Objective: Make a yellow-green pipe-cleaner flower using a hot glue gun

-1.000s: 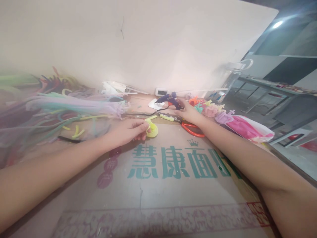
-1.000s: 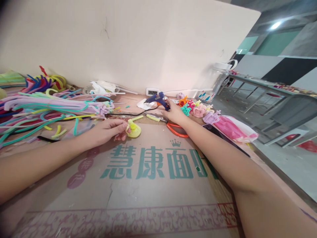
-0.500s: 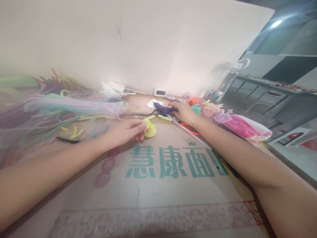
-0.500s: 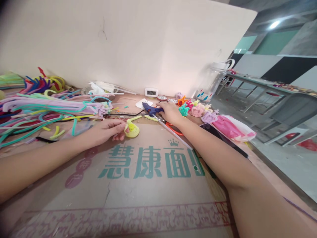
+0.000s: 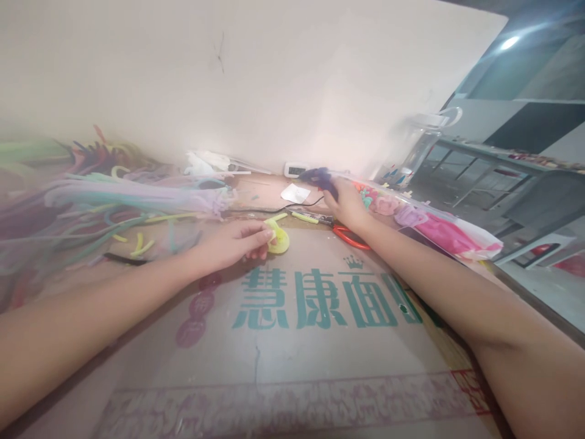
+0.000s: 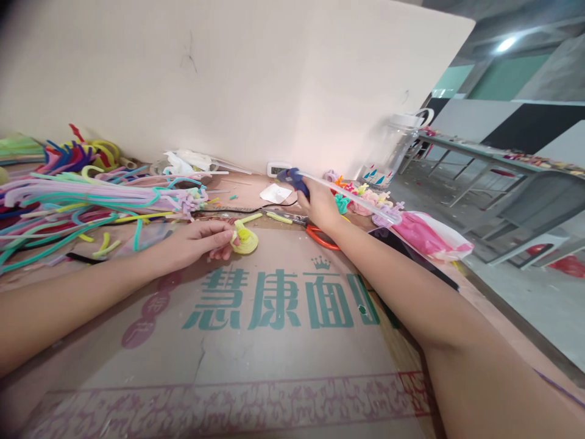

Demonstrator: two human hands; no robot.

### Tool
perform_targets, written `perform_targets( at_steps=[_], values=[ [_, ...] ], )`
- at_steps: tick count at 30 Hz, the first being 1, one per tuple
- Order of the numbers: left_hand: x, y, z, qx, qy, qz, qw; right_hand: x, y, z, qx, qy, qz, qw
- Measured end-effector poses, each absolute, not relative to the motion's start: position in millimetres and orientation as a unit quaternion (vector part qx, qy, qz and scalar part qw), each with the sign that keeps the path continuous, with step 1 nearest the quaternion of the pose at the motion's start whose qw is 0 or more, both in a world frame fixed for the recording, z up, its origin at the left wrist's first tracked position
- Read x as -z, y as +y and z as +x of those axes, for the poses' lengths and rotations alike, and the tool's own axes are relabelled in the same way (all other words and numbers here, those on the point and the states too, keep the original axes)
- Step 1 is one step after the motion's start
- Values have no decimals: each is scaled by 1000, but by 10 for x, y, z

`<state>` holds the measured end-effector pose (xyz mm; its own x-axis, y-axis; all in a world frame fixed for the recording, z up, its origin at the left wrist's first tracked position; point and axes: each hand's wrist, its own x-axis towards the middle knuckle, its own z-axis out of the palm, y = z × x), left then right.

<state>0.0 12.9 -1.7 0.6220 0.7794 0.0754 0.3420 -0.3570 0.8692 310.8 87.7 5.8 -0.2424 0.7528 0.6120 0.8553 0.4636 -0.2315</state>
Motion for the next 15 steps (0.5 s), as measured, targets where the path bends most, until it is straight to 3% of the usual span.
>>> perform_targets(
  at_steps=[5, 9, 12, 15],
  values=[
    [14, 126, 6, -244, 362, 788, 433, -209, 750, 3132, -49, -648, -602, 464],
    [8, 123, 17, -246, 358, 790, 432, -254, 524, 2975, -264, -627, -521, 515],
    [-13, 106, 26, -251, 352, 787, 441, -226, 361, 2810, -374, -648, -436, 501],
    [-29, 95, 32, -259, 353, 785, 438, -224, 266, 2755, -437, -684, -414, 412]
  ],
)
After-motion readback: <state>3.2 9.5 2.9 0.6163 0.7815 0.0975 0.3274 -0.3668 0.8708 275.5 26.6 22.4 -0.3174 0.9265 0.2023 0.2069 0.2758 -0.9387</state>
